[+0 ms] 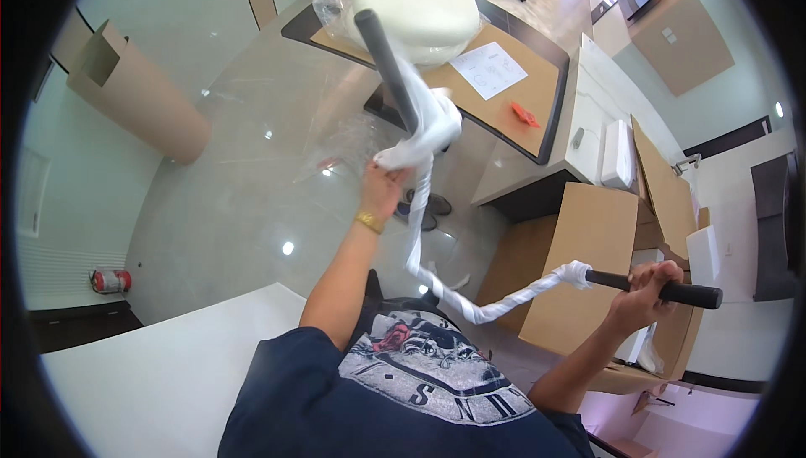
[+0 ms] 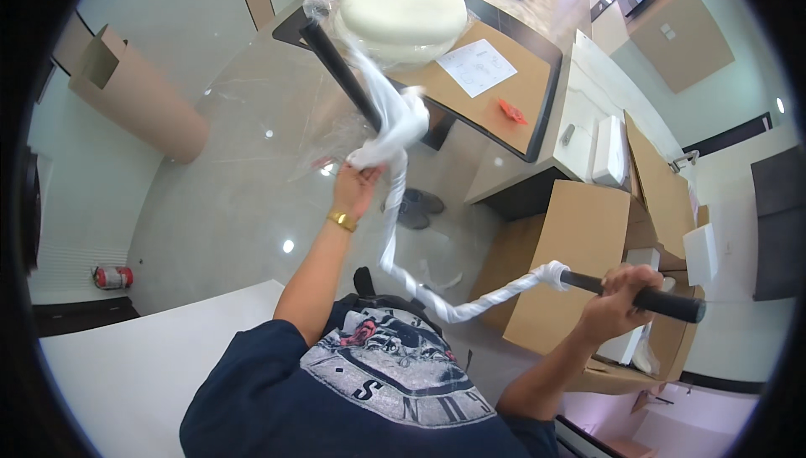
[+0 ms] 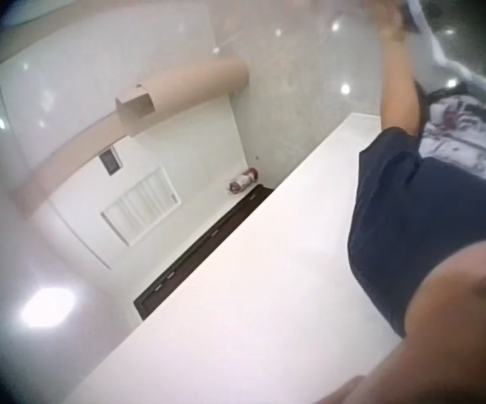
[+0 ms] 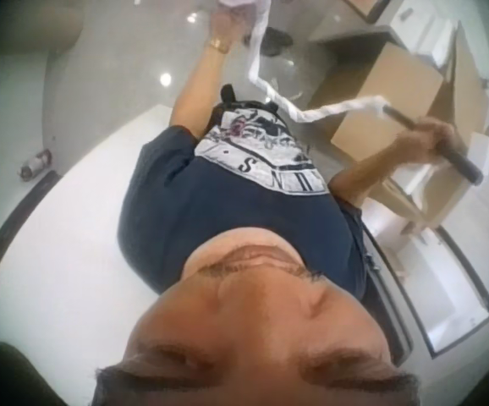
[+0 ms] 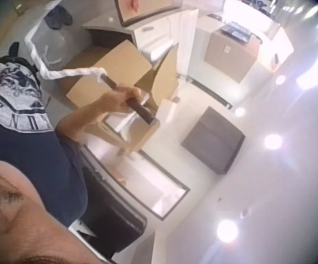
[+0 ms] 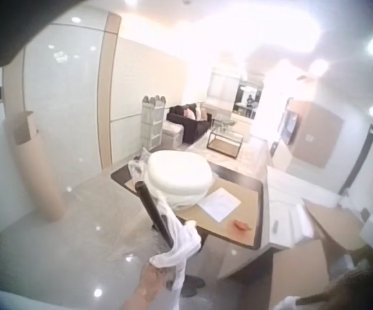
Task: The person unboxes components of a chair, removes styrofoam and plastic wrap from a metal frame piece, and moves objects out of the large cardboard box.
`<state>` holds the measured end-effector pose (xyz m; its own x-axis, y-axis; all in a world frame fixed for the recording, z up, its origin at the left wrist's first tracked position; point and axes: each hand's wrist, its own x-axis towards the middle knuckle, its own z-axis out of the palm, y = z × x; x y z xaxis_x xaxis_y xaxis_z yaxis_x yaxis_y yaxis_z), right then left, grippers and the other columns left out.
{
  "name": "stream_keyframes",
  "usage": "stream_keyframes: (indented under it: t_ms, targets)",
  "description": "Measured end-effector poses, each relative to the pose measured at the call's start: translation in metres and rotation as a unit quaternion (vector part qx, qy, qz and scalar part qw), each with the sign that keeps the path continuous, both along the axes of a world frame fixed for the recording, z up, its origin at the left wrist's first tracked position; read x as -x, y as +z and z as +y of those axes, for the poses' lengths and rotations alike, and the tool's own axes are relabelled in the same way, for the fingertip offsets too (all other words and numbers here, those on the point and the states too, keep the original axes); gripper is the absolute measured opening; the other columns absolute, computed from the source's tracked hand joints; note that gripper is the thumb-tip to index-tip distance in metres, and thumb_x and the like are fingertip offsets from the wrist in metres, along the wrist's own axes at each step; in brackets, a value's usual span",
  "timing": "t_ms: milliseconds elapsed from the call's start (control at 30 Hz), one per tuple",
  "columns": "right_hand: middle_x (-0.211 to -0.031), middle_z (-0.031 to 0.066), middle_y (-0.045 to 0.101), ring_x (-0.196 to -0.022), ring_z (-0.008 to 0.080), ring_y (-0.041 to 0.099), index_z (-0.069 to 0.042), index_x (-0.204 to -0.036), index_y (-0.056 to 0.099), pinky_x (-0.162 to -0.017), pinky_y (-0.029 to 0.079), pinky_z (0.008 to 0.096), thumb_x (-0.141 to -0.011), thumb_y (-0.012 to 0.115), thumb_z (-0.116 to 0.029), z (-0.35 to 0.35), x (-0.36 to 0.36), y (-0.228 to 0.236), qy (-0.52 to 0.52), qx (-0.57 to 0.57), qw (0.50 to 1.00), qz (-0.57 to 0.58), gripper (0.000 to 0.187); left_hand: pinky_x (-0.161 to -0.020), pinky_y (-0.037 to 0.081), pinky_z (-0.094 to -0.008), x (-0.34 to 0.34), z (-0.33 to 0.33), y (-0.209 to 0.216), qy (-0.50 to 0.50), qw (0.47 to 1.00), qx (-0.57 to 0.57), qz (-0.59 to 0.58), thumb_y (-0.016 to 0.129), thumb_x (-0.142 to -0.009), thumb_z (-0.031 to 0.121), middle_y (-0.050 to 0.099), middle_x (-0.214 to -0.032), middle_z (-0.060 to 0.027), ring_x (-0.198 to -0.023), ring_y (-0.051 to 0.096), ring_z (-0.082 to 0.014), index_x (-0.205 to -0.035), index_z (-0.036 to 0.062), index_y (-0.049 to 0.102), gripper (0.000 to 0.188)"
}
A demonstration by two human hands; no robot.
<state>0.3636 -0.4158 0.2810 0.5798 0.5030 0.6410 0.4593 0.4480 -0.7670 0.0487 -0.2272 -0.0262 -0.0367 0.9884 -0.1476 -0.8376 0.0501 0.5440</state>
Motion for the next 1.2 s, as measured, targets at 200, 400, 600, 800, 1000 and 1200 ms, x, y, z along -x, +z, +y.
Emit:
stream_keyframes:
  t_ms: [200, 400, 600, 800, 1000, 1200]
  targets:
    - [-0.061, -0.0053, 0.034, -0.049, 0.0038, 0.033, -0.011, -0.079, 0.045, -0.044, 0.023, 0.0227, -0.103, 0.064, -0.029, 0.008, 0.001, -0.002, 0.098, -0.015, 0.994, 0.038, 0.035, -0.100, 0.056, -0.0430, 0.093, 0.019, -0.077, 0.025, 0.962, -0.110, 0.250, 0.057, -0.100, 0.019, 0.068, -0.119, -0.0133, -0.108, 0.068, -0.0282, -0.120, 0.0013, 0.063, 0.028]
    - [-0.062, -0.0036, 0.039, -0.050, 0.0045, 0.034, -0.010, -0.079, 0.044, -0.046, 0.025, 0.0225, -0.100, 0.068, -0.034, 0.015, 0.027, 0.013, 0.084, -0.026, 0.992, -0.085, 0.040, -0.099, 0.056, -0.0451, 0.077, 0.035, -0.098, -0.134, 0.983, 0.075, -0.096, 0.057, -0.100, 0.017, 0.067, -0.121, -0.0131, -0.108, 0.066, -0.0306, -0.121, -0.0022, 0.061, 0.029]
    - [-0.061, -0.0029, 0.040, -0.051, 0.0063, 0.033, -0.008, -0.080, 0.047, -0.048, 0.025, 0.0236, -0.100, 0.067, -0.034, 0.004, 0.018, 0.023, 0.060, -0.023, 0.983, -0.169, 0.038, -0.081, 0.055, -0.0414, 0.152, -0.022, -0.117, -0.032, 0.957, 0.216, 0.192, 0.060, -0.096, 0.006, 0.065, -0.115, -0.0070, -0.097, 0.065, -0.0185, -0.127, 0.0092, 0.058, 0.031]
    - [-0.059, -0.0035, 0.038, -0.052, 0.0080, 0.033, -0.007, -0.078, 0.050, -0.050, 0.025, 0.0257, -0.099, 0.067, -0.040, 0.015, -0.013, 0.018, 0.122, -0.050, 0.964, -0.232, 0.042, -0.080, 0.058, -0.0369, 0.236, -0.015, 0.030, -0.177, 0.957, 0.119, 0.195, 0.048, -0.104, 0.054, 0.067, -0.115, -0.0127, -0.091, 0.068, -0.0190, -0.125, 0.0032, 0.060, 0.056]
    - [-0.059, -0.0043, 0.034, -0.052, 0.0075, 0.029, -0.004, -0.082, 0.051, -0.054, 0.023, 0.0272, -0.101, 0.062, -0.045, 0.055, -0.023, 0.024, 0.175, -0.075, 0.938, -0.290, 0.047, -0.070, 0.065, -0.0396, 0.102, -0.039, 0.126, -0.626, 0.764, 0.125, 0.096, 0.044, -0.105, 0.056, 0.069, -0.110, -0.0229, -0.090, 0.074, -0.0329, -0.135, -0.0044, 0.051, 0.069]
    - [-0.055, -0.0021, 0.036, -0.048, 0.0114, 0.036, -0.002, -0.082, 0.052, -0.050, 0.030, 0.0290, -0.099, 0.059, -0.054, 0.077, 0.011, 0.032, 0.234, -0.089, 0.904, -0.347, 0.056, -0.089, 0.057, -0.0497, 0.075, -0.033, 0.062, -0.668, 0.598, 0.029, 0.442, 0.057, -0.100, 0.053, 0.065, -0.119, -0.0252, -0.116, 0.066, -0.0318, -0.145, -0.0042, 0.045, 0.074]
